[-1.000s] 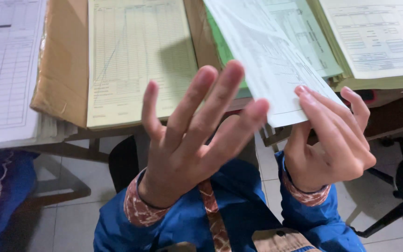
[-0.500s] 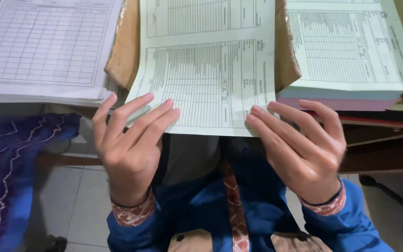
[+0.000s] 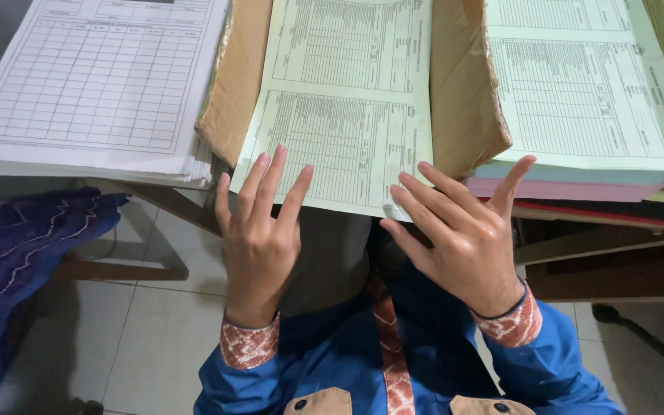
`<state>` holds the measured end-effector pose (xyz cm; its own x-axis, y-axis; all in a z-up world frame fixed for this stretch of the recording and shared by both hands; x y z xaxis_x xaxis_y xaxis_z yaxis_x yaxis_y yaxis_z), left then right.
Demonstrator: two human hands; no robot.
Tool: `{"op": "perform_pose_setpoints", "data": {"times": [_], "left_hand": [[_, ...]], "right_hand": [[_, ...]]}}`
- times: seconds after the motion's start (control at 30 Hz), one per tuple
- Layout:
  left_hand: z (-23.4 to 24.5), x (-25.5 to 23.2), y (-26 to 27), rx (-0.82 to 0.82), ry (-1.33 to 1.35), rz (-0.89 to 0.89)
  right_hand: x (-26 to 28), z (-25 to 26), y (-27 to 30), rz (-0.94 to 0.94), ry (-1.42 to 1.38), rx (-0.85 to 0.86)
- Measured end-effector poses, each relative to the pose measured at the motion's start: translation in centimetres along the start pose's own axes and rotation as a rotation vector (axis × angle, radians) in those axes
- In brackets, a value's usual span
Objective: Sorting and organizing printed documents into stacks and boxes
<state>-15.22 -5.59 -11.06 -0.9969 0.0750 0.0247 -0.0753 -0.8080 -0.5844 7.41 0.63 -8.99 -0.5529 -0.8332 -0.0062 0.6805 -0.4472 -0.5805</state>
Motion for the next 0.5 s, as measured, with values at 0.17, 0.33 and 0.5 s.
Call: {"op": "perform_pose_setpoints", "data": {"times": [0.17,0.33,0.5], "left_hand": [[-1.7,0.3,-0.3,0.04,-0.045,0.023],[-1.7,0.4,-0.6,0.028,-0.001,0.062],[-1.9,0.9,-0.5,-0.065,0.019,0.061]], "right_hand": [[-0.6,-1.1,0.0,-0.05,0.018,-0.01],[-0.7,-1.2,-0.7,-0.047,-0.005,-0.04],[-0.6,-1.8,-1.0,-0.068,0.008,-0.053]]}}
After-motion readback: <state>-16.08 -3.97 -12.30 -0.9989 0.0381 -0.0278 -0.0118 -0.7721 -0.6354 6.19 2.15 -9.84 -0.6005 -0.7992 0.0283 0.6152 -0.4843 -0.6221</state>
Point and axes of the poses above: each hand's wrist, its own y-axis away from the middle knuckle, its own z-axis out of the back of the hand, x = y × z, the point moved 2 cm from there along -y, towards the middle knuckle, and after that the axes turned 7 degrees about x, right-handed, at the moved point
